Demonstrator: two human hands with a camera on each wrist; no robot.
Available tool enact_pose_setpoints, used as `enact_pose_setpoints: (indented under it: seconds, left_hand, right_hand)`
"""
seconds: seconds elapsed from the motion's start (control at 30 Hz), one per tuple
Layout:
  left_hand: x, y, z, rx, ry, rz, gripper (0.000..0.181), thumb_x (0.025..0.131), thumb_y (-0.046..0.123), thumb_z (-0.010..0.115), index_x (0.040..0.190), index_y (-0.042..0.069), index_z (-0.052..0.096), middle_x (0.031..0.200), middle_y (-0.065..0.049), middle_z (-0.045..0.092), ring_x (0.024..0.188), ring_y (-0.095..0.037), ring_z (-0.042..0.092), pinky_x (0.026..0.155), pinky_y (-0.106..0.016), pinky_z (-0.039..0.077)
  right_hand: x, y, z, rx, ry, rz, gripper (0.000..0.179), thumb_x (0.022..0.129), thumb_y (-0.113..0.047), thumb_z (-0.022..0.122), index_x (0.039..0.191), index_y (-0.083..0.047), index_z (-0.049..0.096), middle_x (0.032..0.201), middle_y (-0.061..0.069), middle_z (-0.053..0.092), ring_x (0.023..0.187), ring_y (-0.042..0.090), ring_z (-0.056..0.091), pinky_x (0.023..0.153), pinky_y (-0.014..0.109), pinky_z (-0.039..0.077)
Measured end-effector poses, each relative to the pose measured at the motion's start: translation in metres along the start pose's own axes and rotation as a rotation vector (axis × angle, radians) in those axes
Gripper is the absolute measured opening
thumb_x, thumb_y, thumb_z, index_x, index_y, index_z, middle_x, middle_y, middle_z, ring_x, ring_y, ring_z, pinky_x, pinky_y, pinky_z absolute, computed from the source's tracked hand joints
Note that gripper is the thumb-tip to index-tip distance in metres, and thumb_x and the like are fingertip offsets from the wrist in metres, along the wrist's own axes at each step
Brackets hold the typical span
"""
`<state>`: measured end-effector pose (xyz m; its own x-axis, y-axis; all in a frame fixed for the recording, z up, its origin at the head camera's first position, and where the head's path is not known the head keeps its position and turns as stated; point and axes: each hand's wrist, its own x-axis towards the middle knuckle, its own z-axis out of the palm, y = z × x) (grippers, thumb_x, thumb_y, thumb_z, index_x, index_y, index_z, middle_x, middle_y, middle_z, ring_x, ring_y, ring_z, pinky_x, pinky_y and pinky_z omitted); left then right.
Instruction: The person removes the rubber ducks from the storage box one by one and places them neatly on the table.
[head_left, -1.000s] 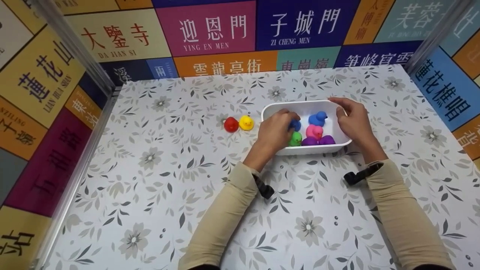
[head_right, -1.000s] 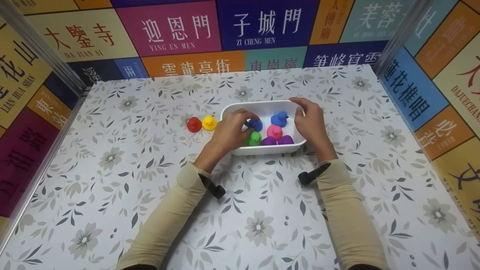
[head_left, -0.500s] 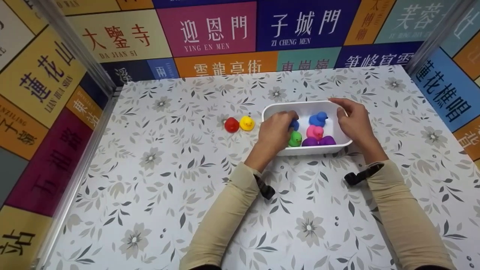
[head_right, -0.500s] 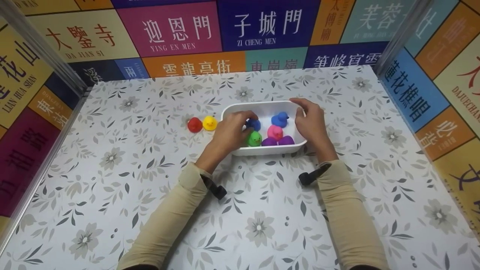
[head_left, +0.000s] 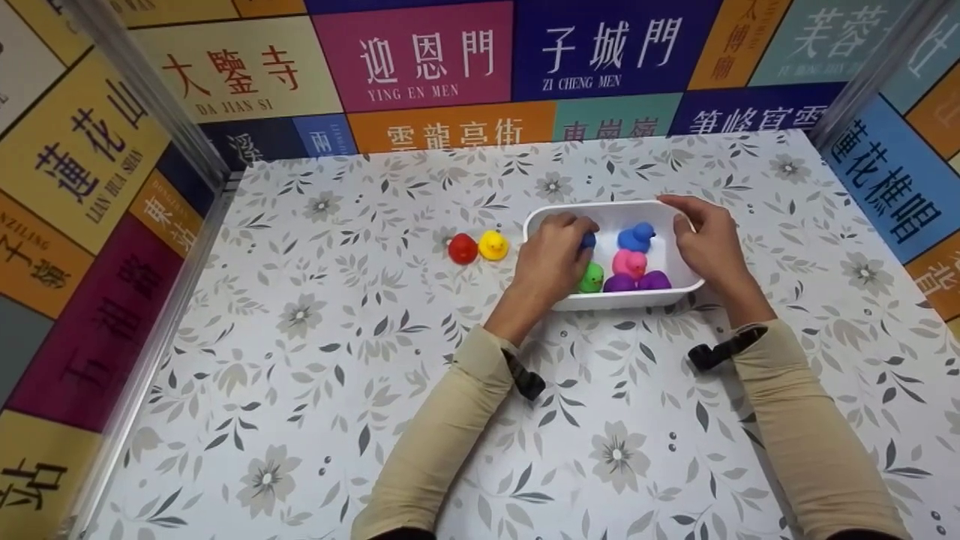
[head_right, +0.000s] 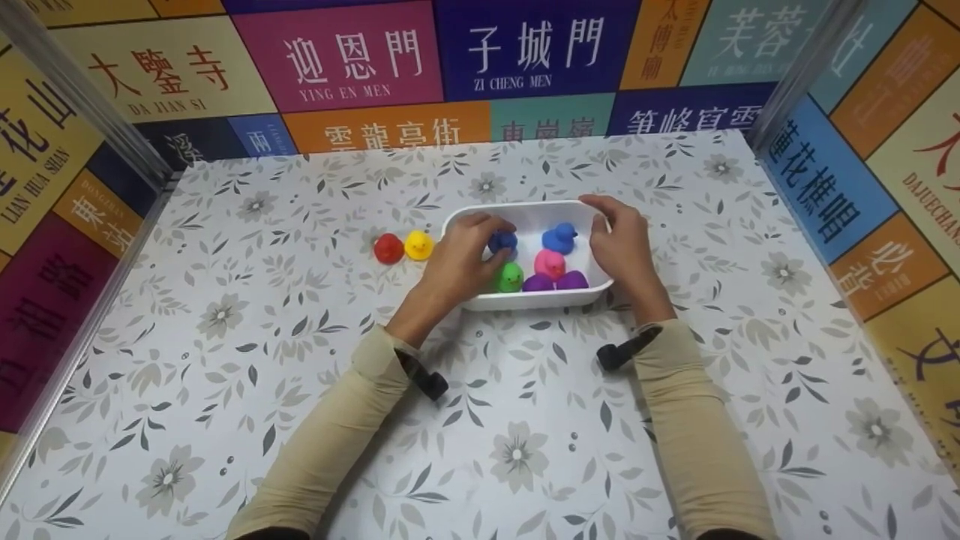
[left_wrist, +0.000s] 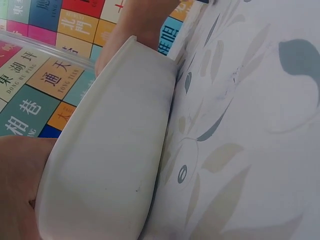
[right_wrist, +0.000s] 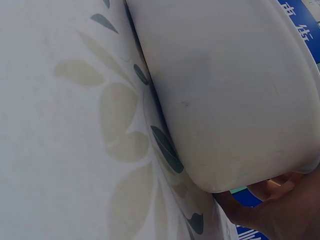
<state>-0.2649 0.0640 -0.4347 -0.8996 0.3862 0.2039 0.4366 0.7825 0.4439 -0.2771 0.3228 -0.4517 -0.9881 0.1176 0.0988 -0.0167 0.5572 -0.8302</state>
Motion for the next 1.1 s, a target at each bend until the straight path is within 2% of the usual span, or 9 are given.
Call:
enact_pose_setpoints:
  seconds: [0.2,0.4,0.67,0.9,1.1]
  left_hand:
    - [-0.002,-0.002,-0.004,-0.036,0.031,0.034,0.034,0.106,0.026,0.069,0.140,0.023,0.071,0.145,-0.002,0.065,0.134,-0.019,0.060,0.114,-0.033,0.055]
    - [-0.009,-0.008,-0.008,-0.040,0.073,0.108,0.034,0.106,0.030,0.069,0.139,0.023,0.072,0.145,-0.001,0.065,0.140,-0.019,0.057,0.114,-0.031,0.054]
    - [-0.015,-0.017,-0.013,-0.078,0.154,0.225,0.031,0.106,0.030,0.069,0.135,0.021,0.074,0.135,-0.001,0.069,0.132,-0.019,0.061,0.110,-0.027,0.055]
    - [-0.020,-0.022,-0.020,-0.155,0.150,0.247,0.032,0.106,0.030,0.068,0.135,0.020,0.073,0.134,-0.001,0.068,0.126,-0.017,0.063,0.107,-0.022,0.054]
    - [-0.027,-0.027,-0.025,-0.169,0.188,0.288,0.030,0.105,0.028,0.069,0.132,0.017,0.075,0.129,-0.003,0.069,0.121,-0.018,0.065,0.103,-0.022,0.055]
  right_hand:
    - [0.000,0.000,-0.001,-0.004,-0.003,0.009,0.043,0.113,-0.013,0.045,0.151,-0.017,0.065,0.161,0.009,0.059,0.157,0.025,0.047,0.132,0.045,0.034]
    - [0.001,0.001,-0.002,-0.010,0.005,-0.007,0.043,0.112,-0.012,0.045,0.149,-0.014,0.066,0.157,0.011,0.062,0.155,0.026,0.050,0.131,0.045,0.036]
    - [0.002,0.001,-0.001,-0.013,0.009,-0.006,0.043,0.112,-0.011,0.045,0.149,-0.014,0.066,0.158,0.009,0.061,0.157,0.025,0.047,0.133,0.044,0.034]
    - [0.001,0.001,-0.001,-0.006,-0.003,-0.001,0.043,0.112,-0.011,0.046,0.149,-0.015,0.066,0.159,0.009,0.061,0.157,0.026,0.047,0.133,0.046,0.033]
    - [-0.001,-0.001,-0.001,-0.003,-0.017,0.022,0.043,0.113,-0.013,0.045,0.151,-0.017,0.065,0.161,0.008,0.059,0.158,0.025,0.045,0.133,0.046,0.033]
